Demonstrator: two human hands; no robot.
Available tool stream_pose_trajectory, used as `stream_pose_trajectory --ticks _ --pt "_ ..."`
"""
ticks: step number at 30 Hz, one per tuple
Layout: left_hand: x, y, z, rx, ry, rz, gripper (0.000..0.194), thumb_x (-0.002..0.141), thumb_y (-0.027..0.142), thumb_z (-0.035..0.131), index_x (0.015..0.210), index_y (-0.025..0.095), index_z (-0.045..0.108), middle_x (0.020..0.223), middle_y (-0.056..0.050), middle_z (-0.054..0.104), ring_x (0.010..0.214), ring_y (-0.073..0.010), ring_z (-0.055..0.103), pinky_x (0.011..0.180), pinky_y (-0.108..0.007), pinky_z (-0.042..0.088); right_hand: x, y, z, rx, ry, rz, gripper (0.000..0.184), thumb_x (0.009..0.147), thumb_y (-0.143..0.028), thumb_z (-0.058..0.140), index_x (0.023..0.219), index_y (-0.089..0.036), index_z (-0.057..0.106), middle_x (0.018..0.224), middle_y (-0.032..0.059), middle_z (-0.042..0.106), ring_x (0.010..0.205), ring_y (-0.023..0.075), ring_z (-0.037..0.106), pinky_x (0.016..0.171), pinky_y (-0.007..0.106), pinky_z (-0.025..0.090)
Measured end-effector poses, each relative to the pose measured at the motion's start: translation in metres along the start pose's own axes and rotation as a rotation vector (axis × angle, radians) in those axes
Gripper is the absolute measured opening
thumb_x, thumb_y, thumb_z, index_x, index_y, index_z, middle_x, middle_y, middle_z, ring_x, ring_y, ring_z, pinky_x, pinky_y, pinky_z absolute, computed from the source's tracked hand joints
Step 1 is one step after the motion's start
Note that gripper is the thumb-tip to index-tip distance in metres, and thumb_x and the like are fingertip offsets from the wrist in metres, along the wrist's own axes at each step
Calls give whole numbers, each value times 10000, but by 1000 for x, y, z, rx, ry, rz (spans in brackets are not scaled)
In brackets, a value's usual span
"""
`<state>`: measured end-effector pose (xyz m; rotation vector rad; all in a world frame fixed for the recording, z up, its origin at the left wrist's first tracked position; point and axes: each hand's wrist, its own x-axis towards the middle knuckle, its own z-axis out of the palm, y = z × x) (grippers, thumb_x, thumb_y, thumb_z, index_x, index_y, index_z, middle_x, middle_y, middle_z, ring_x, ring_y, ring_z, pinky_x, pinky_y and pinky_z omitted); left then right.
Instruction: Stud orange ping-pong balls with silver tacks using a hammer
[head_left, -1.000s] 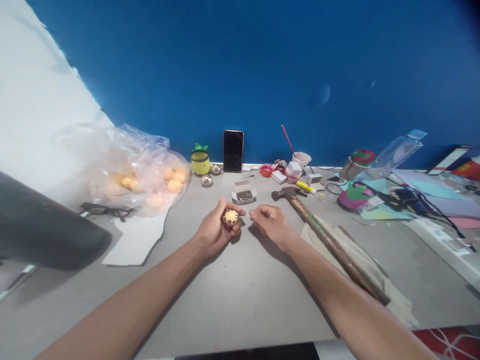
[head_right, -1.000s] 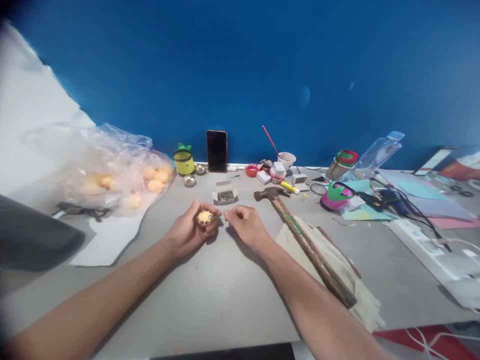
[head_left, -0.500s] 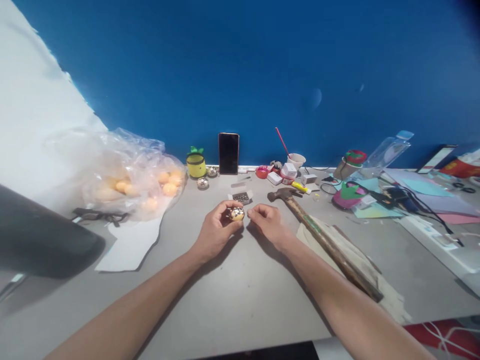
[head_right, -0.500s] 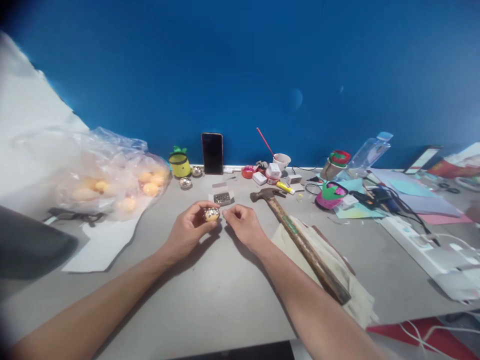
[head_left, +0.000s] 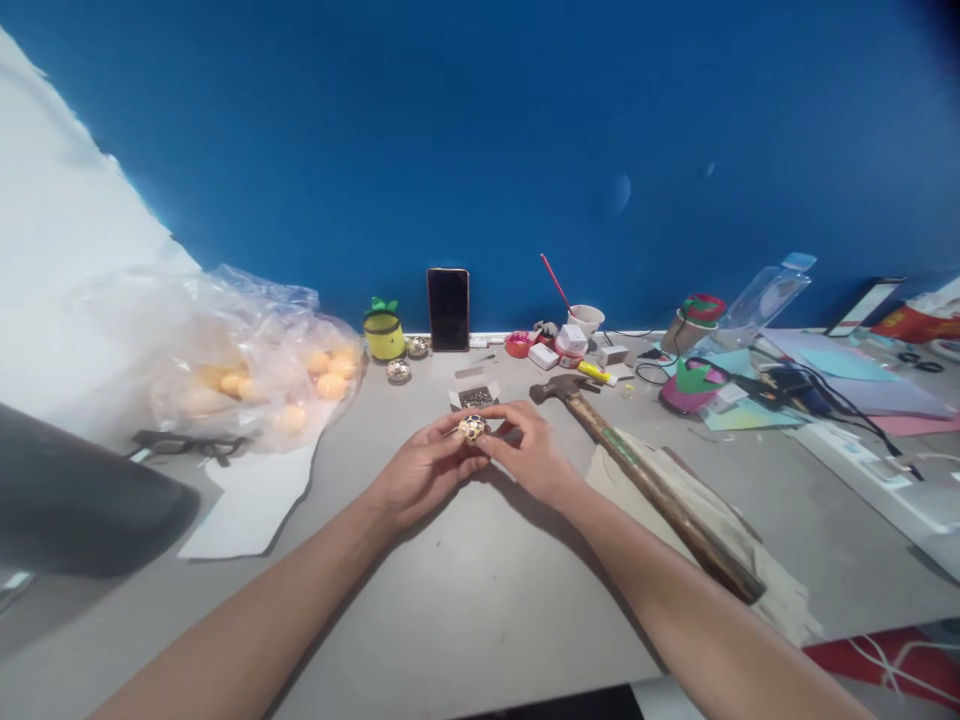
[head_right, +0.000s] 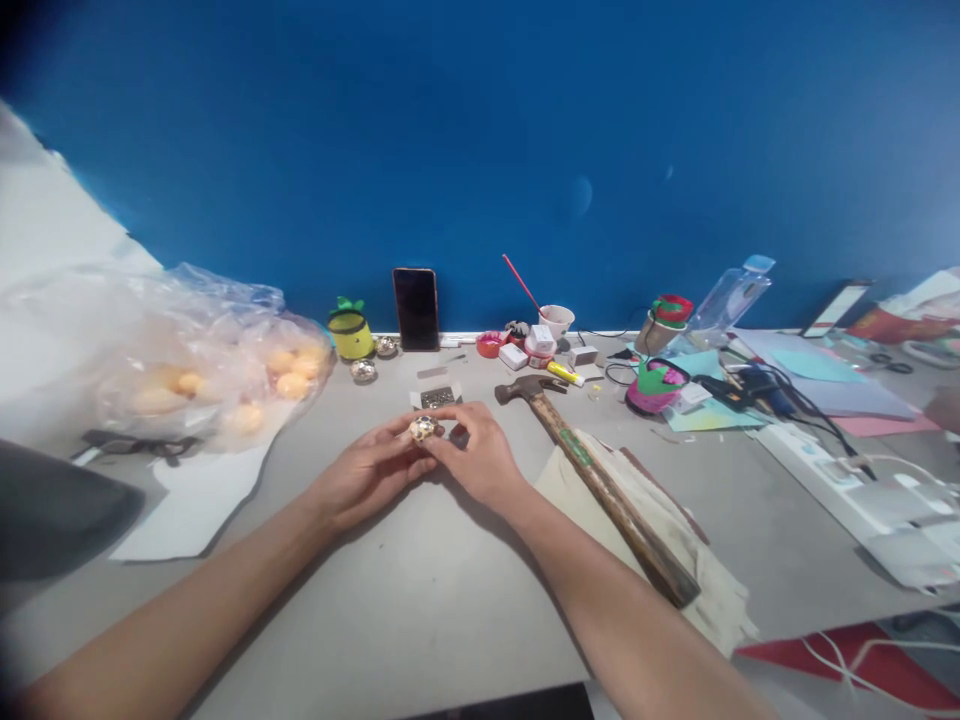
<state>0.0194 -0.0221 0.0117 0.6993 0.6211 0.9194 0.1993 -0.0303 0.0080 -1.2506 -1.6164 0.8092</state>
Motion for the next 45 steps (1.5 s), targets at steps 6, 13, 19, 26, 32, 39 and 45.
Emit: stream_pose_trajectory --ticks 6,13,19,26,32,39,45 --pt "-1 -2 -1 -2 -9 2 255 898 208 747 1138 125 734 1146 -159 750 941 -205 724 849 -314 599 -1 3 2 -74 -2 -41 242 854 -319 743 1088 -261 765 1116 66 661 1014 213 612 880 362 511" --pt "0 -5 -4 21 -58 -22 251 883 290 780 1065 118 758 962 -122 744 809 -180 695 759 -288 589 -2 8 4 -112 5 -128 233 827 -347 781 1031 -247 729 1124 74 665 1016 236 619 872 378 516" --pt "0 -6 -4 44 -56 -11 260 892 341 768 995 102 756 914 -117 727 781 -178 669 732 -291 576 -4 7 7 -97 -29 -173 326 817 -271 758 1140 -254 717 1183 75 675 1056 241 631 904 383 519" --pt "-5 -4 2 56 -51 5 335 866 394 787 1056 123 735 998 -127 721 846 -202 670 748 -314 565 -6 7 9 -146 57 -238 247 799 -313 815 1010 -232 715 1138 90 681 1088 261 626 973 415 500" --pt "-4 0 3 112 30 6 302 803 289 834 1022 118 716 945 -97 717 810 -174 668 743 -285 551 -8 4 8 -213 16 -234 307 808 -322 805 1080 -230 696 1134 93 686 1077 266 629 947 421 510" --pt "-4 0 3 142 -15 -8 266 808 327 821 937 125 705 899 -66 693 734 -147 634 683 -273 565 -7 -1 5 -111 -49 -322 336 833 -254 763 1164 -255 704 1173 76 705 1134 263 622 916 402 536" --pt "-4 -2 2 91 -29 33 339 814 385 850 975 133 691 933 -71 702 763 -142 644 706 -268 561 -6 -3 1 -94 2 -293 379 811 -241 777 1183 -238 708 1132 67 715 964 215 665 804 348 550"
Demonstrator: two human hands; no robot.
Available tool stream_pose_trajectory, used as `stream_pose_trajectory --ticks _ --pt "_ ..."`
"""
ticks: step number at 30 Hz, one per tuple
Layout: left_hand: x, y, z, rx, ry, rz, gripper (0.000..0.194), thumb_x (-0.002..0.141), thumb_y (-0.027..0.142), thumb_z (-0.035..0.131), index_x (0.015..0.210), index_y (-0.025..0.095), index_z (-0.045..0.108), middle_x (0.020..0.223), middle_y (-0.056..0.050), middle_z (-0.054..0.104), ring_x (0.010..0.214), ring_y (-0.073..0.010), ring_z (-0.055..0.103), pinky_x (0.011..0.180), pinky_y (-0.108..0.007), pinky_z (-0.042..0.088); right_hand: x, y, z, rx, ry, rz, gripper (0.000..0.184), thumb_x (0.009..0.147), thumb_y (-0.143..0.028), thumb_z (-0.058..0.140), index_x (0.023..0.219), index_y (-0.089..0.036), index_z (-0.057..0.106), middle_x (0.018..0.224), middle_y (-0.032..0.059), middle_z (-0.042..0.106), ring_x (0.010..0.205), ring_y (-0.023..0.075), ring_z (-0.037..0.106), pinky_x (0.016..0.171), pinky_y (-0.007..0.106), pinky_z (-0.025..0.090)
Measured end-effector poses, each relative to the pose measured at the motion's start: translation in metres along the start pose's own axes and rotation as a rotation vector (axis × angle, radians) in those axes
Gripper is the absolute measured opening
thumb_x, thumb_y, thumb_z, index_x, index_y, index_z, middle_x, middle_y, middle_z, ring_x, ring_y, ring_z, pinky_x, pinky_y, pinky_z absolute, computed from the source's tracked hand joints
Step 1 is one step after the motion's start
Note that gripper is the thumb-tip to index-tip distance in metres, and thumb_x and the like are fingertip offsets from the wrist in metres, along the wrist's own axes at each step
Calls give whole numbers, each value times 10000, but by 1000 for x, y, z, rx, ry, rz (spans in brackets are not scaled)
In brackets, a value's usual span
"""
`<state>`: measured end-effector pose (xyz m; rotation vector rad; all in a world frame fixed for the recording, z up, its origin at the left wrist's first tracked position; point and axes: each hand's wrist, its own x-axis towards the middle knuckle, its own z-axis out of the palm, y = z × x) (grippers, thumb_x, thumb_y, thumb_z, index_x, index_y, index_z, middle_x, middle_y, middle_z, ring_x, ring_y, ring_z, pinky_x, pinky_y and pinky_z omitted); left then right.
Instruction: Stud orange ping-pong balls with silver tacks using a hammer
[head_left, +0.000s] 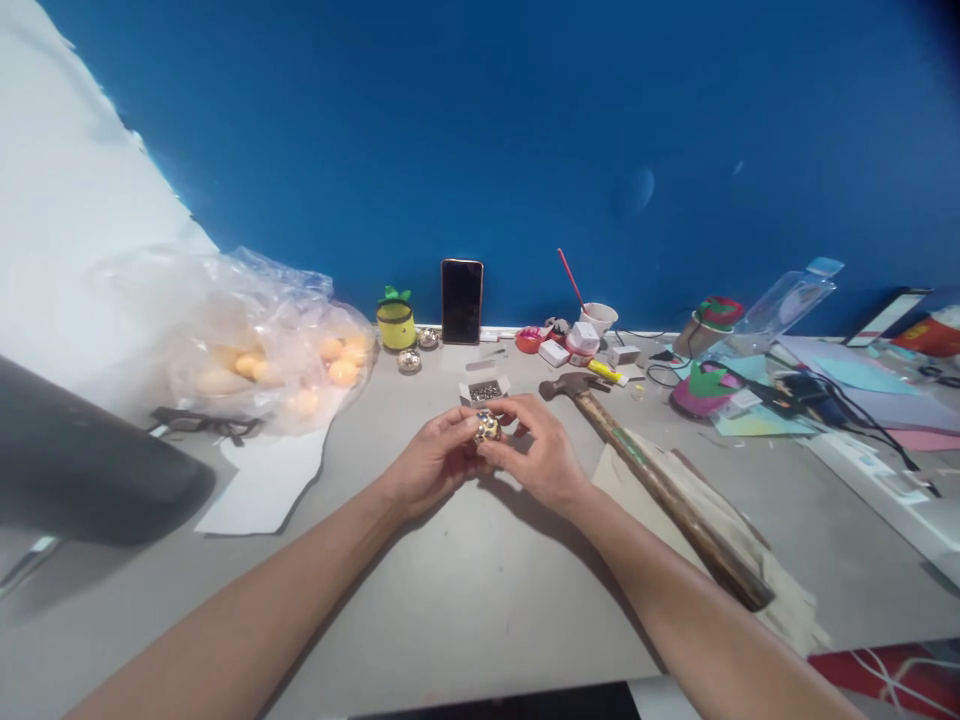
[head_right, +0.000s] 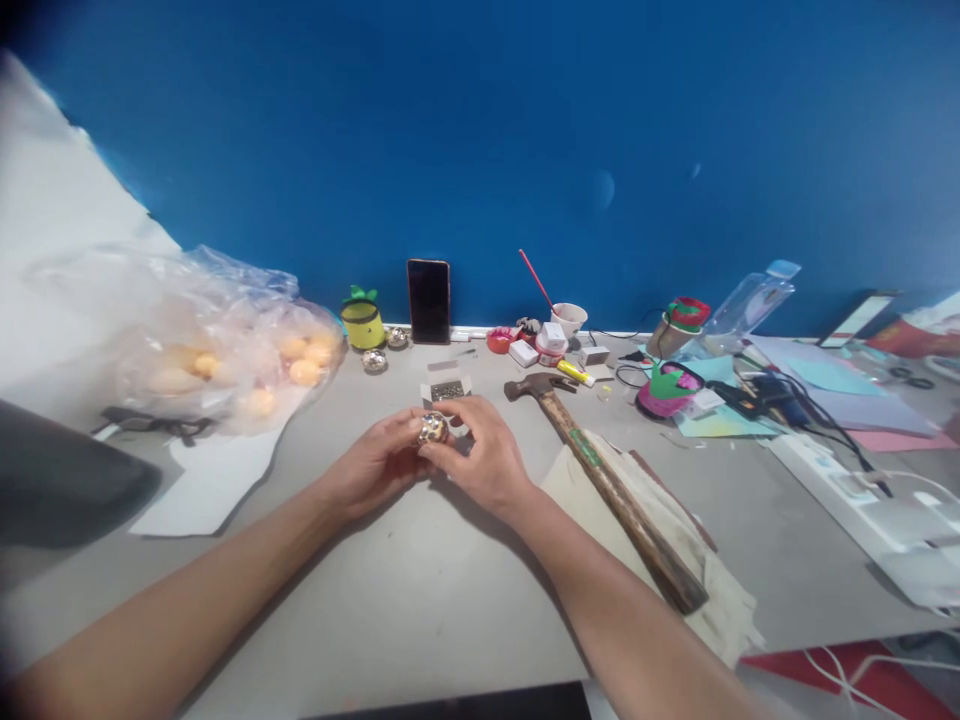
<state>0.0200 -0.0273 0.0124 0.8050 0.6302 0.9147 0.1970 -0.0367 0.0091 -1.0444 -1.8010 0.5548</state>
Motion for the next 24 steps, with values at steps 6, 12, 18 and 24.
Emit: stream_pose_trajectory --ticks 6,12,18,24 --pt "-1 2 0 -24 1 11 367 772 348 895 995 144 688 969 -67 710 829 -153 662 787 -296 561 1 1 -1 -57 52 -137 254 874 -247 769 1126 -259 735 1102 55 760 1071 246 668 970 412 523" --pt "-2 1 1 34 27 42 366 766 336 895 1004 140 699 934 -70 720 827 -167 677 792 -312 563 0 4 -2 -149 72 -199 227 950 -334 719 1164 -273 758 1095 58 774 1043 248 686 949 417 536" --pt "-1 -3 -3 45 2 57 401 762 353 896 1036 124 714 979 -90 719 873 -189 691 823 -326 573 -3 4 1 -275 131 -295 242 991 -362 672 1184 -250 766 1061 74 776 985 238 686 894 395 557" --pt "1 -4 -4 29 2 43 368 770 340 892 1015 122 725 967 -95 729 871 -190 695 839 -332 574 -4 0 1 -401 130 -381 253 1020 -323 625 1192 -180 744 1054 107 777 942 243 679 869 400 556"
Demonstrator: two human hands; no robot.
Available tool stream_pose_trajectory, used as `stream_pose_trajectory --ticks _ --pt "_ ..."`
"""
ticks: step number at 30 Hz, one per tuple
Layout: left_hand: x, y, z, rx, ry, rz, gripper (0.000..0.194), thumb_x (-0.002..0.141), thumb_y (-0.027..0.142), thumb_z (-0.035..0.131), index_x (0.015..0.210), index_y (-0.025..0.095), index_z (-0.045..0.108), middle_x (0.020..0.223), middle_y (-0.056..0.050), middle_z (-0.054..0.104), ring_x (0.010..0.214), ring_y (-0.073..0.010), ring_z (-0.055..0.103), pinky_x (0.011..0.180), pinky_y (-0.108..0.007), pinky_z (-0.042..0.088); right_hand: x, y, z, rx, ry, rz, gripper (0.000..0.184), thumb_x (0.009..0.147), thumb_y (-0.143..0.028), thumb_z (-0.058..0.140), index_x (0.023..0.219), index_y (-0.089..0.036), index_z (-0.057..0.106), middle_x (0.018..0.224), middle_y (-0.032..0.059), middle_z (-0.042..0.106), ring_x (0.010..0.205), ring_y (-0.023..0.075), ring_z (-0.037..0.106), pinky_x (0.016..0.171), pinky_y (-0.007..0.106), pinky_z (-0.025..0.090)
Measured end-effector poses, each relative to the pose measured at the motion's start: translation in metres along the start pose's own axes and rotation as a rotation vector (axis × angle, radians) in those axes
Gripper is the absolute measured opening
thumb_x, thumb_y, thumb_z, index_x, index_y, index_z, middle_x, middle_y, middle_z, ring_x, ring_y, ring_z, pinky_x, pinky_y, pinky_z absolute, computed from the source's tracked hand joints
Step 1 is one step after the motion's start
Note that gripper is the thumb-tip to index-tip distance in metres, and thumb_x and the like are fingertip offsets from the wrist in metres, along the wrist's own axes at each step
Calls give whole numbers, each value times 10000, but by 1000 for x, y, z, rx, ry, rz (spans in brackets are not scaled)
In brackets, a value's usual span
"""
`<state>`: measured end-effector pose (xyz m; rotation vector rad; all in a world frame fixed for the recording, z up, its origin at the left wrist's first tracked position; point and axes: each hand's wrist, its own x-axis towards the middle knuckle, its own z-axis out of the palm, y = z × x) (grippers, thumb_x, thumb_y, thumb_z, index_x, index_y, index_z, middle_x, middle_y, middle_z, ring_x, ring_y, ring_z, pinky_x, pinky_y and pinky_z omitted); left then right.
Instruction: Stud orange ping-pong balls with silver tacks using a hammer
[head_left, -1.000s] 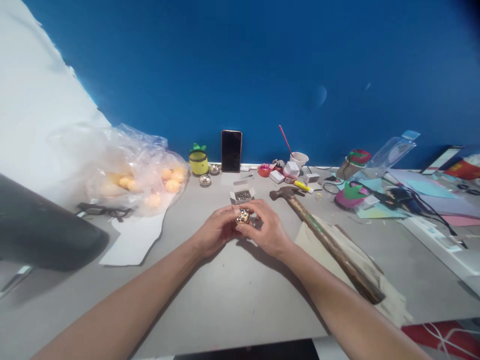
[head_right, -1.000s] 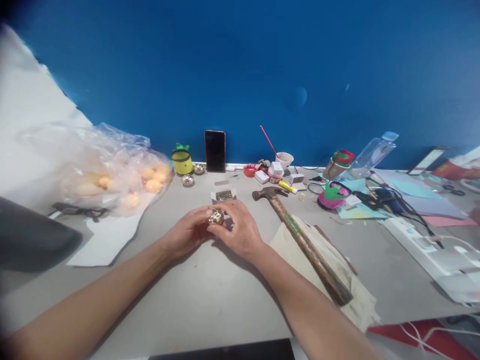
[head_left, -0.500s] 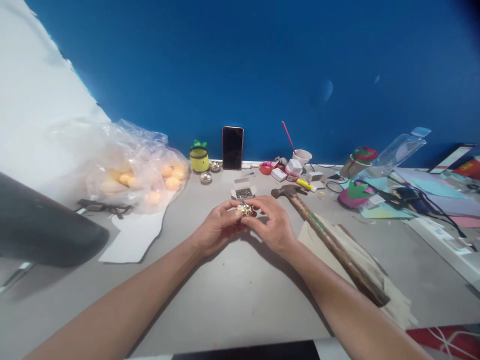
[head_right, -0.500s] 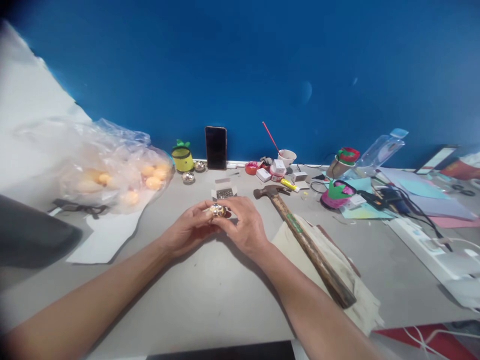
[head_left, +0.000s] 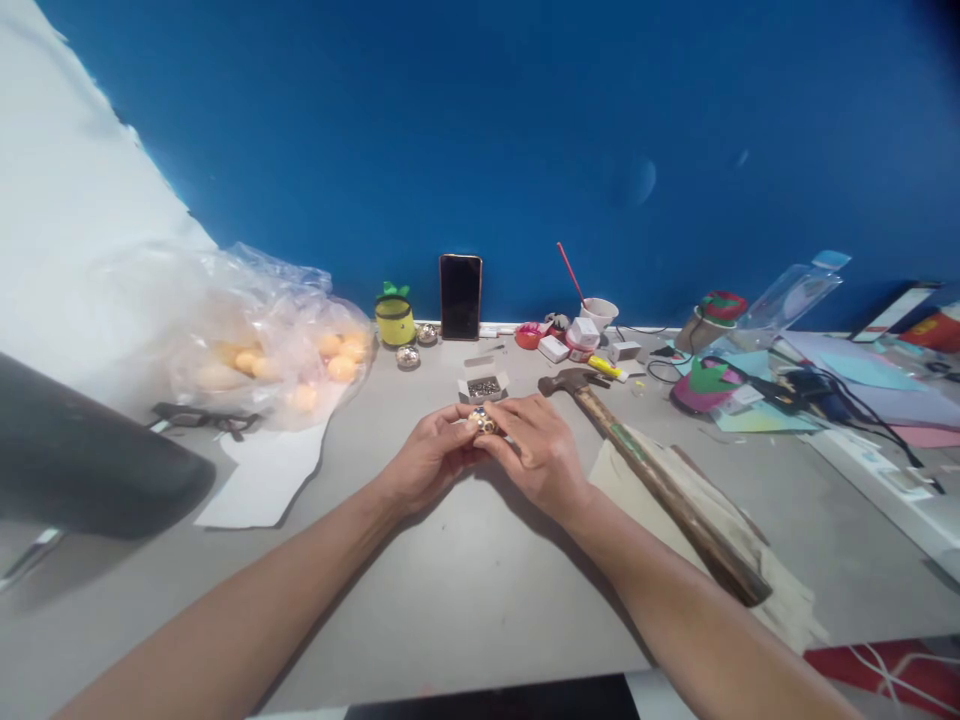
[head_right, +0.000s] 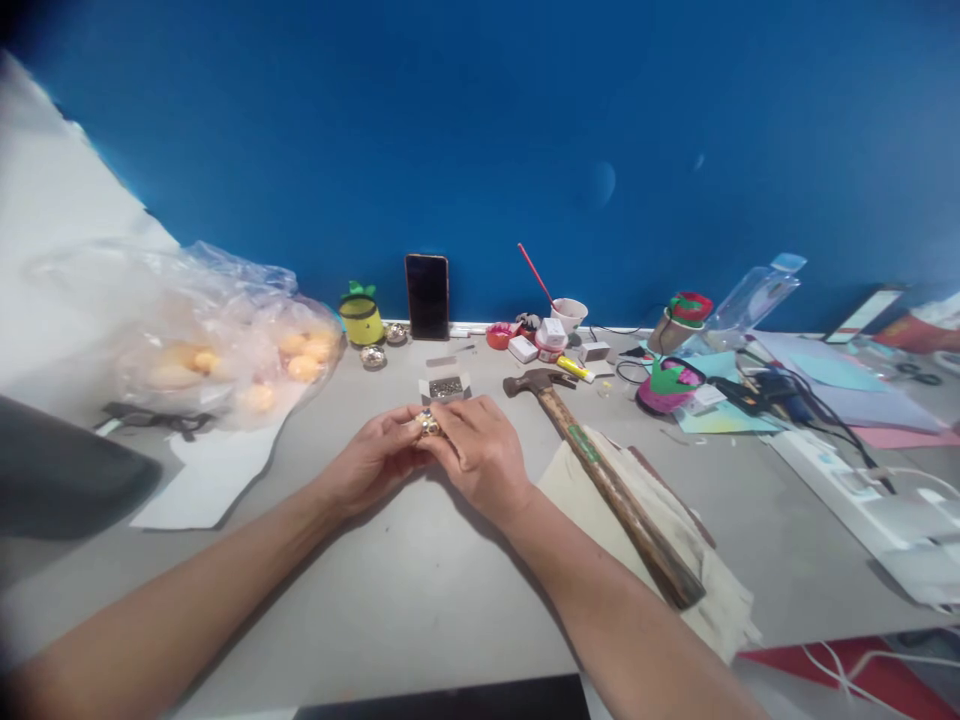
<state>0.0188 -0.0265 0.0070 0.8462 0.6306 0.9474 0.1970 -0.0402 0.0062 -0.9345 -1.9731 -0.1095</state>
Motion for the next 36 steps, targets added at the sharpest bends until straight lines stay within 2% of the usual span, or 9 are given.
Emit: stream_pose_trajectory --ticks 5,9,13,18,21,24,27,32,36 --pt "1 1 2 16 -4 8 338 811 334 859 1037 122 724 955 -88 723 829 -175 684 845 -340 573 -2 1 3 -3 0 61 249 1018 -333 619 1199 -202 731 1095 101 770 989 253 681 904 407 556" --pt "-1 3 6 52 15 36 330 824 337 843 1053 127 730 971 -94 733 822 -181 685 840 -353 569 -3 3 4 39 12 123 320 984 -367 665 1256 -200 696 1122 105 764 1004 263 683 905 415 556" --pt "-3 2 9 97 48 56 338 838 355 830 1064 124 732 968 -101 738 828 -188 688 832 -354 570 -2 1 2 42 -20 105 232 1004 -340 639 1188 -232 731 1098 89 775 1025 255 681 923 408 541" --pt "-3 3 11 118 64 52 363 819 387 840 1053 133 729 1008 -113 753 874 -211 711 849 -365 564 0 -4 -2 33 -74 124 214 998 -294 633 1169 -237 748 1052 89 787 968 262 678 893 422 529" --pt "-3 5 14 203 124 87 354 809 381 842 1052 161 710 961 -89 761 821 -198 700 816 -352 549 2 -3 -1 154 -72 252 244 933 -265 684 1168 -246 745 1094 84 778 974 251 676 882 406 544" --pt "-4 5 14 378 227 185 314 799 324 835 1051 203 692 919 -43 747 779 -177 668 753 -314 520 6 1 -1 383 -81 496 276 858 -255 681 1123 -225 751 1078 70 773 869 204 687 715 323 564" --pt "-4 3 10 556 259 310 276 812 252 789 1068 231 688 1010 -32 729 885 -195 666 791 -311 512 9 5 -3 520 -95 660 277 826 -279 646 1059 -191 767 973 63 773 773 179 685 608 278 542" --pt "-6 2 5 752 233 365 264 859 210 708 1119 243 676 1101 -38 708 955 -206 653 886 -331 496 7 8 -1 474 -176 702 211 832 -251 625 969 -197 775 952 53 784 800 181 682 709 313 551" --pt "-7 1 7 714 244 414 382 820 208 761 1184 263 660 1183 -48 700 1050 -232 630 974 -354 473 7 8 1 623 -227 726 329 815 -286 690 1126 -191 741 982 56 784 826 176 695 758 324 568"
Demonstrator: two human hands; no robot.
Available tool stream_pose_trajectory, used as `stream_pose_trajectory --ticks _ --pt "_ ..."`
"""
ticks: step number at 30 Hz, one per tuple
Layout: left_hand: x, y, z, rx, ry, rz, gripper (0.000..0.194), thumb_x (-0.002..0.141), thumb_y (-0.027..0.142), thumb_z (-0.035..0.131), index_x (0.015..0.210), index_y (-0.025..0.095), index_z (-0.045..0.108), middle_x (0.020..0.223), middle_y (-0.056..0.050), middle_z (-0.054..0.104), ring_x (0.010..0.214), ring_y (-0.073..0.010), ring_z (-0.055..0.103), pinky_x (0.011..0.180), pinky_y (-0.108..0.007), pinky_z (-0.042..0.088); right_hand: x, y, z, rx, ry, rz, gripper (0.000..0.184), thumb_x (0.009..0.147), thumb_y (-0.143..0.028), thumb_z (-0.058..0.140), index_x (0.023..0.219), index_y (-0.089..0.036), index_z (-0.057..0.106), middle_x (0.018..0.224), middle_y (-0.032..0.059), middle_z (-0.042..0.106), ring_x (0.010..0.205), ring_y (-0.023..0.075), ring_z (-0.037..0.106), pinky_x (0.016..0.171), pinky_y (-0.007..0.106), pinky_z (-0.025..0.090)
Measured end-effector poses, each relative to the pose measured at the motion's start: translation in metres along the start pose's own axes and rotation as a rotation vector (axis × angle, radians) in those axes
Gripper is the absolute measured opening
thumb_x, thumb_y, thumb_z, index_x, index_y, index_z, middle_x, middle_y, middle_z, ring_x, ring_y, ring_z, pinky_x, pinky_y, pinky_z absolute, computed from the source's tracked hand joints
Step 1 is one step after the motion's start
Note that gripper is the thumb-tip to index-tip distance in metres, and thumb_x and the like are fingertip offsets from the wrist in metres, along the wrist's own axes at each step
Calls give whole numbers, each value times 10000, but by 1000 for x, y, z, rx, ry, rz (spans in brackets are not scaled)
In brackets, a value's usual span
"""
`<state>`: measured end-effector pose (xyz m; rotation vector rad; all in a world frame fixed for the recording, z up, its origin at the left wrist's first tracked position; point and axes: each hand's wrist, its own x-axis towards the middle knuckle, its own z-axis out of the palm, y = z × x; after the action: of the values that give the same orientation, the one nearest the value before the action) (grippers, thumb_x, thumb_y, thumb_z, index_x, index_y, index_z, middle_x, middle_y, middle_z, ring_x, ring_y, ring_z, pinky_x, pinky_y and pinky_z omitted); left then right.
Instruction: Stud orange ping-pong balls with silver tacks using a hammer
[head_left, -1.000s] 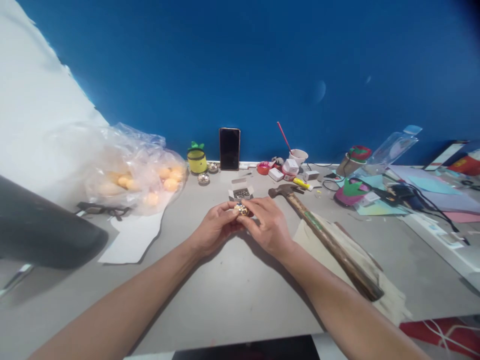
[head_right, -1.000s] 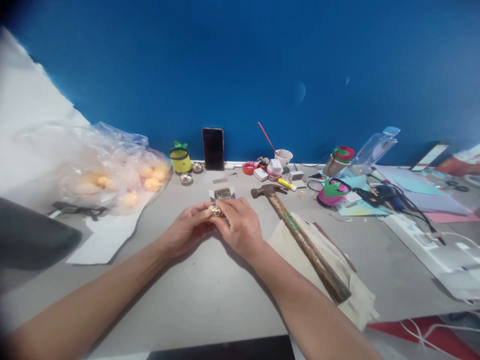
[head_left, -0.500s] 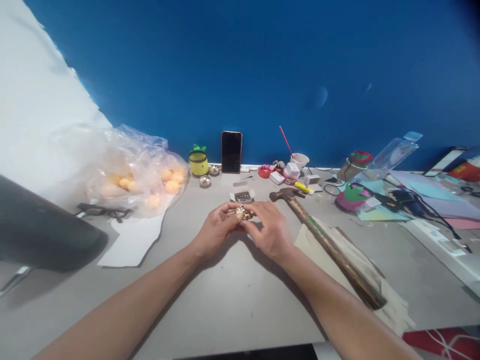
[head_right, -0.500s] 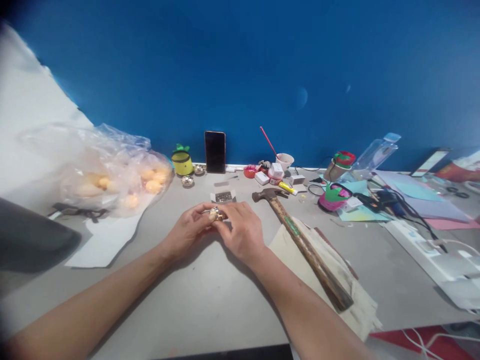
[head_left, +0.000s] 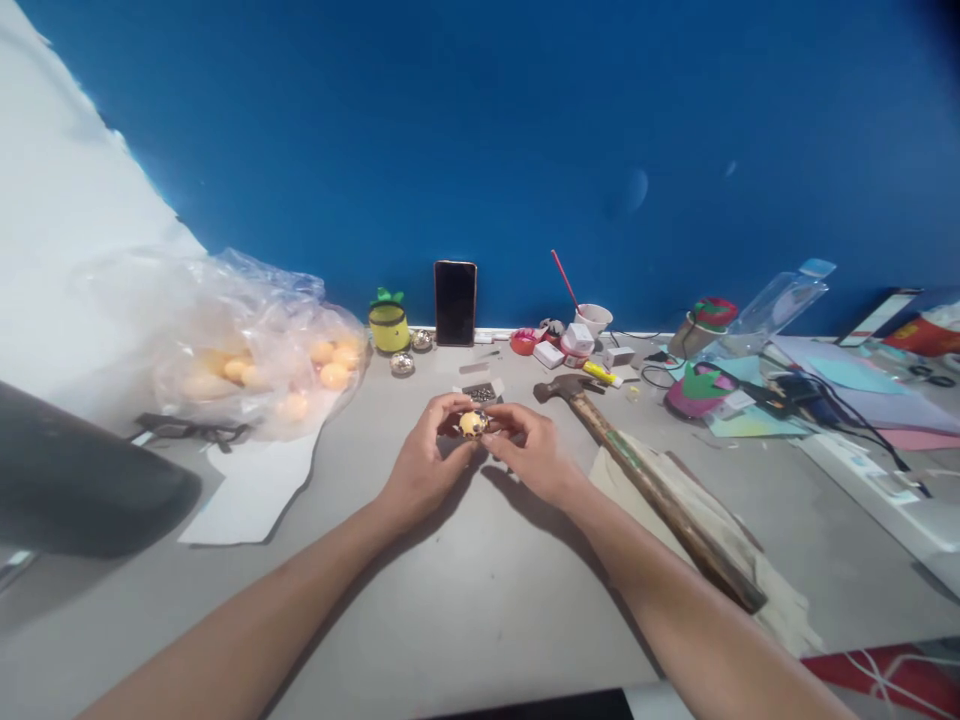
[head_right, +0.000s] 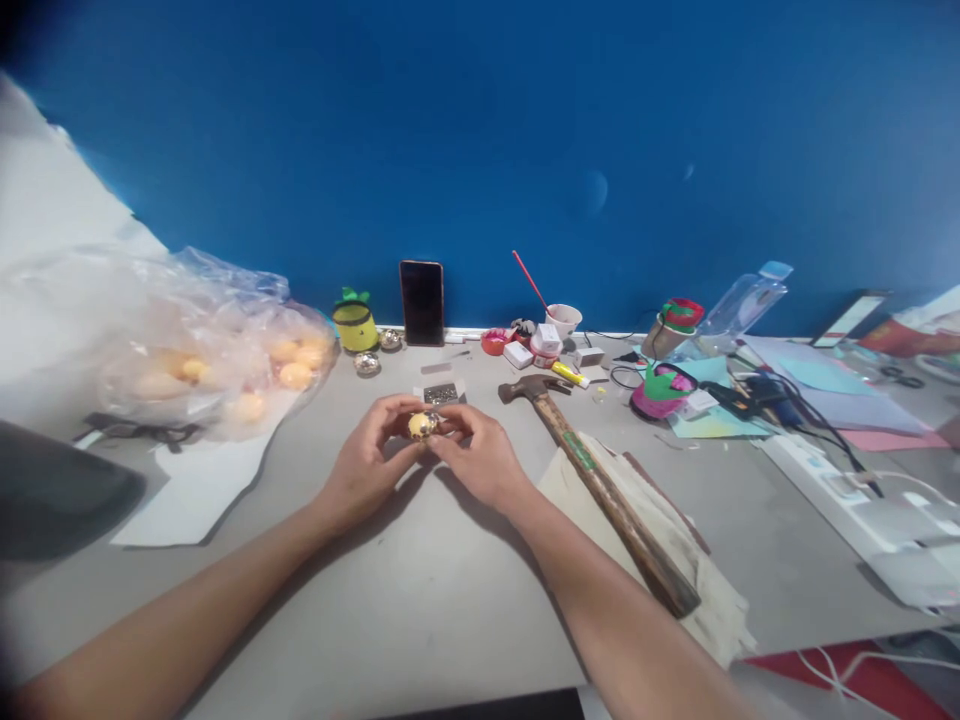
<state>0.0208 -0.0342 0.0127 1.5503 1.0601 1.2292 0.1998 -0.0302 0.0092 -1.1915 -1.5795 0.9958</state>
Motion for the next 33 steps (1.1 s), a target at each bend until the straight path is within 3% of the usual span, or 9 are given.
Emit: stream_pose_trajectory --ticks 2,6,9,14,18,26,33 --pt "-1 0 3 1 13 31 422 796 180 781 1196 265 675 1203 -54 690 1087 -240 618 1022 -363 451 0 -1 0 74 -21 16 405 796 -318 732 1180 -190 724 965 53 781 806 174 693 732 318 576" --pt "-3 0 6 -5 30 69 423 773 156 796 1175 246 700 1225 -74 656 1084 -236 621 1028 -361 458 -2 -6 1 7 26 -52 322 778 -274 743 1092 -206 763 973 48 780 817 179 685 701 303 566" --pt "-2 3 3 -109 43 -7 448 759 161 809 1180 245 683 1242 -79 648 1101 -239 627 986 -352 490 -3 -9 0 -34 67 -113 328 790 -248 727 1115 -214 762 1050 60 777 847 186 682 654 284 550" --pt "-1 6 -1 -227 -40 -133 324 847 263 745 1161 242 667 1127 -60 701 1032 -231 651 903 -346 521 -4 -10 -1 -11 39 -121 337 824 -235 714 1160 -226 743 1140 62 763 935 197 685 703 294 557" --pt "-3 7 0 -205 -66 -126 295 878 327 736 1149 227 676 1131 -71 712 1011 -234 660 905 -364 521 -5 -8 0 -44 28 -146 327 848 -220 710 1172 -248 739 1169 54 756 964 198 679 722 296 546" --pt "-4 8 4 -256 -9 -127 260 826 291 781 1068 215 722 1055 -69 729 990 -235 660 897 -358 514 -6 -4 2 -171 42 -268 345 874 -159 665 1195 -266 731 1139 54 759 928 199 667 719 306 535" --pt "-3 8 1 -233 -84 -81 189 876 297 725 1048 221 707 1006 -48 721 936 -219 659 810 -313 513 -7 -1 4 -221 50 -319 317 869 -176 695 1173 -259 728 1153 67 745 1002 228 659 738 325 552"
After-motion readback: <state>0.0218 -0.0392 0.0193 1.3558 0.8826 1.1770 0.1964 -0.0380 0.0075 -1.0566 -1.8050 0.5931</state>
